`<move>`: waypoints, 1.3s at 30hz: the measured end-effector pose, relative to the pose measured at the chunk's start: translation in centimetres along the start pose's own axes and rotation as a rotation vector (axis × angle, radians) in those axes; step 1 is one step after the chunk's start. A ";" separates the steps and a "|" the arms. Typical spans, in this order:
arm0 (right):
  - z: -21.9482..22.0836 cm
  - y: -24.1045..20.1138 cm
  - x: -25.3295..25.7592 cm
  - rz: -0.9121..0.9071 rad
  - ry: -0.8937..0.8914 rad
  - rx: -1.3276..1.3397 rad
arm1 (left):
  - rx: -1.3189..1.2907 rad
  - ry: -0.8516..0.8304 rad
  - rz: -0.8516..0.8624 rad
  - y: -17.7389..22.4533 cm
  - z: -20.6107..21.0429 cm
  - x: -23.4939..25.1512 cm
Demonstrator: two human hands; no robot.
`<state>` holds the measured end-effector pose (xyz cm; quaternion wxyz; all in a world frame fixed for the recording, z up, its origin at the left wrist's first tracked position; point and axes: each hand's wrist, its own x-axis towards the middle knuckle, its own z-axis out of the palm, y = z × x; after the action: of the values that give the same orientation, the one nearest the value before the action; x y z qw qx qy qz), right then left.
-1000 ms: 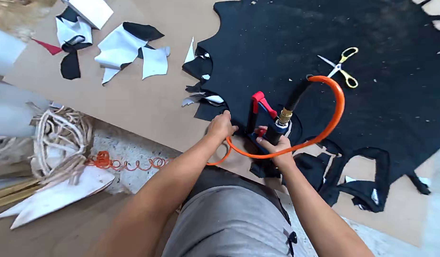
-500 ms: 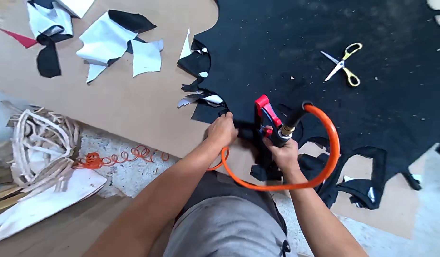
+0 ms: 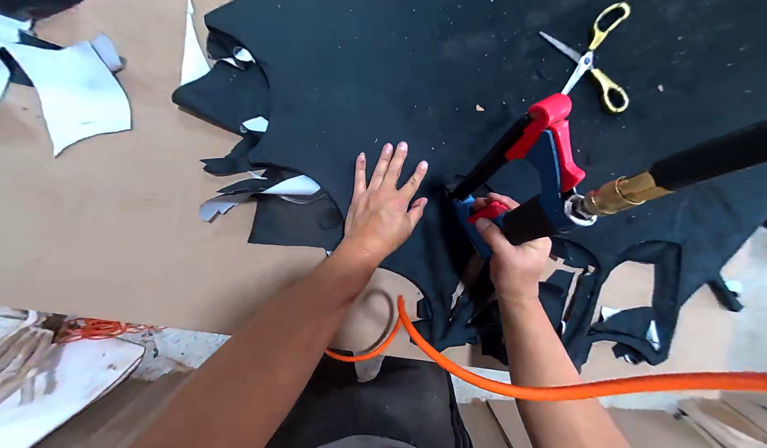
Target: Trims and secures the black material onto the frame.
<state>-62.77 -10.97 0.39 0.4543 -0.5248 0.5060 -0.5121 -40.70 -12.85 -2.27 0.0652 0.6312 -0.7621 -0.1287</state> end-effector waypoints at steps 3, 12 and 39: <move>0.6 0.0 0.1 -0.032 0.033 -0.025 | -0.011 0.001 0.079 0.0 -0.1 0.0; 2.2 -0.4 0.1 -0.033 0.119 -0.094 | -0.048 0.004 0.087 -0.2 0.0 -0.1; 1.3 1.0 -0.3 -0.114 -0.075 0.035 | -0.176 0.075 0.095 -0.8 0.4 -0.4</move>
<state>-61.55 -10.84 -0.74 0.4520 -0.5636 0.4487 -0.5260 -39.94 -12.54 -2.86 0.1547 0.5904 -0.7741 -0.1682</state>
